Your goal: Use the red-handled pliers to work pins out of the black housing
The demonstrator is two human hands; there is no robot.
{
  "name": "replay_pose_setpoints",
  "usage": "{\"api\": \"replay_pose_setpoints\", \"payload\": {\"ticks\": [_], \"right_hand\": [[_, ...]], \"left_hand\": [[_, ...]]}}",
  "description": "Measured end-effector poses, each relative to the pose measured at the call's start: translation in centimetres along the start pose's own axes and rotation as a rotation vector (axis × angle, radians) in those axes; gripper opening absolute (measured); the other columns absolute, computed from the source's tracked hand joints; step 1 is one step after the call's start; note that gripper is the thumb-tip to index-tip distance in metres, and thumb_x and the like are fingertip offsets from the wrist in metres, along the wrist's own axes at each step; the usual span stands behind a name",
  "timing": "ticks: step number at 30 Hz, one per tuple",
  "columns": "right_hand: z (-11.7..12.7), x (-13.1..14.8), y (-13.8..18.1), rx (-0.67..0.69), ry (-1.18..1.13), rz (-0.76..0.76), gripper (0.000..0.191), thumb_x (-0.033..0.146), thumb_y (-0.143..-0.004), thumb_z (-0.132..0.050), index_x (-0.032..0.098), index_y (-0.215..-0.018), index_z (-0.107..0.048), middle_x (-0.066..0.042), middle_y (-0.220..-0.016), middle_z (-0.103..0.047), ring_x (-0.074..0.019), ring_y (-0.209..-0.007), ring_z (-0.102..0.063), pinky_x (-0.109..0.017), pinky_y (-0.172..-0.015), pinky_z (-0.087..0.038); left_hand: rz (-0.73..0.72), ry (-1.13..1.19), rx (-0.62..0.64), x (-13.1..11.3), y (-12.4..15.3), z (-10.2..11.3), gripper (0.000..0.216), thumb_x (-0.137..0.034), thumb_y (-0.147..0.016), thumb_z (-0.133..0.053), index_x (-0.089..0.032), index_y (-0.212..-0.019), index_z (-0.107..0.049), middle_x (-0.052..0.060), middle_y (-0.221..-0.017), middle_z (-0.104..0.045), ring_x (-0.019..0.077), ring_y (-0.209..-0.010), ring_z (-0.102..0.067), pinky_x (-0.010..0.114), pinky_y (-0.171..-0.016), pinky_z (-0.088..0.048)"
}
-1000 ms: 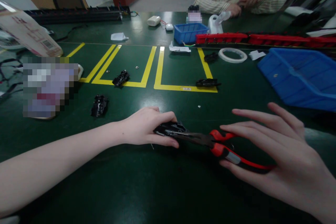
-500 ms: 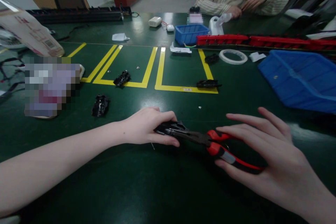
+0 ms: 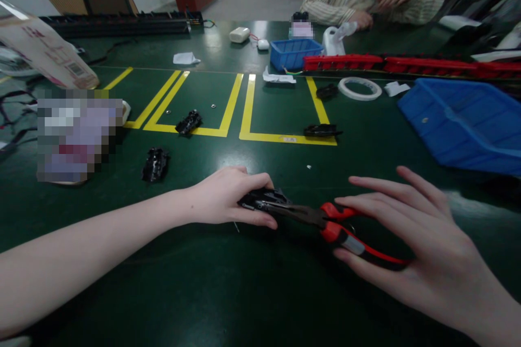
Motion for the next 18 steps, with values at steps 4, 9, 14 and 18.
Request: {"api": "replay_pose_setpoints", "payload": {"ticks": [4, 9, 14, 18], "right_hand": [[-0.09, 0.02, 0.02, -0.003, -0.018, -0.031, 0.04, 0.041, -0.078, -0.067, 0.026, -0.113, -0.058, -0.008, -0.104, -0.072, -0.0366, -0.108, -0.065, -0.064, -0.109, -0.035], [0.03, -0.11, 0.02, 0.001, 0.01, 0.01, 0.044, 0.047, -0.077, -0.067, 0.025, -0.114, -0.057, -0.007, -0.105, -0.072, -0.0338, -0.107, -0.065, -0.062, -0.109, -0.034], [0.26, -0.5, -0.03, 0.004, 0.021, 0.023, 0.047, 0.048, -0.075, -0.069, 0.025, -0.115, -0.057, -0.006, -0.105, -0.072, -0.0328, -0.105, -0.066, -0.062, -0.111, -0.032], [0.33, -0.5, -0.02, -0.009, 0.013, 0.02, 0.045, 0.047, -0.075, -0.069, 0.026, -0.114, -0.058, -0.006, -0.105, -0.073, -0.0323, -0.103, -0.067, -0.061, -0.11, -0.034]], "left_hand": [[-0.014, 0.006, -0.006, -0.12, 0.01, 0.07, 0.046, -0.063, -0.084, -0.061, -0.019, -0.098, -0.058, 0.0, -0.08, -0.063, 0.0155, -0.069, -0.052, 0.024, -0.061, -0.033], [-0.008, 0.007, -0.004, -0.13, 0.03, 0.1, 0.046, -0.062, -0.084, -0.061, -0.018, -0.098, -0.058, 0.0, -0.078, -0.062, 0.0156, -0.068, -0.052, 0.024, -0.06, -0.032], [-0.004, 0.009, 0.0, -0.13, 0.01, 0.07, 0.047, -0.063, -0.084, -0.06, -0.018, -0.099, -0.059, 0.0, -0.079, -0.062, 0.0163, -0.07, -0.054, 0.024, -0.06, -0.032], [-0.008, 0.008, 0.004, -0.23, -0.03, 0.08, 0.047, -0.063, -0.084, -0.06, -0.018, -0.099, -0.059, 0.0, -0.081, -0.063, 0.0161, -0.071, -0.055, 0.024, -0.061, -0.033]]}}
Point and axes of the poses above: each hand's wrist, its own y-axis away from the middle knuckle, its own z-axis out of the back of the hand, x = y × z, the point moved 10 cm from there along -y, towards the middle knuckle
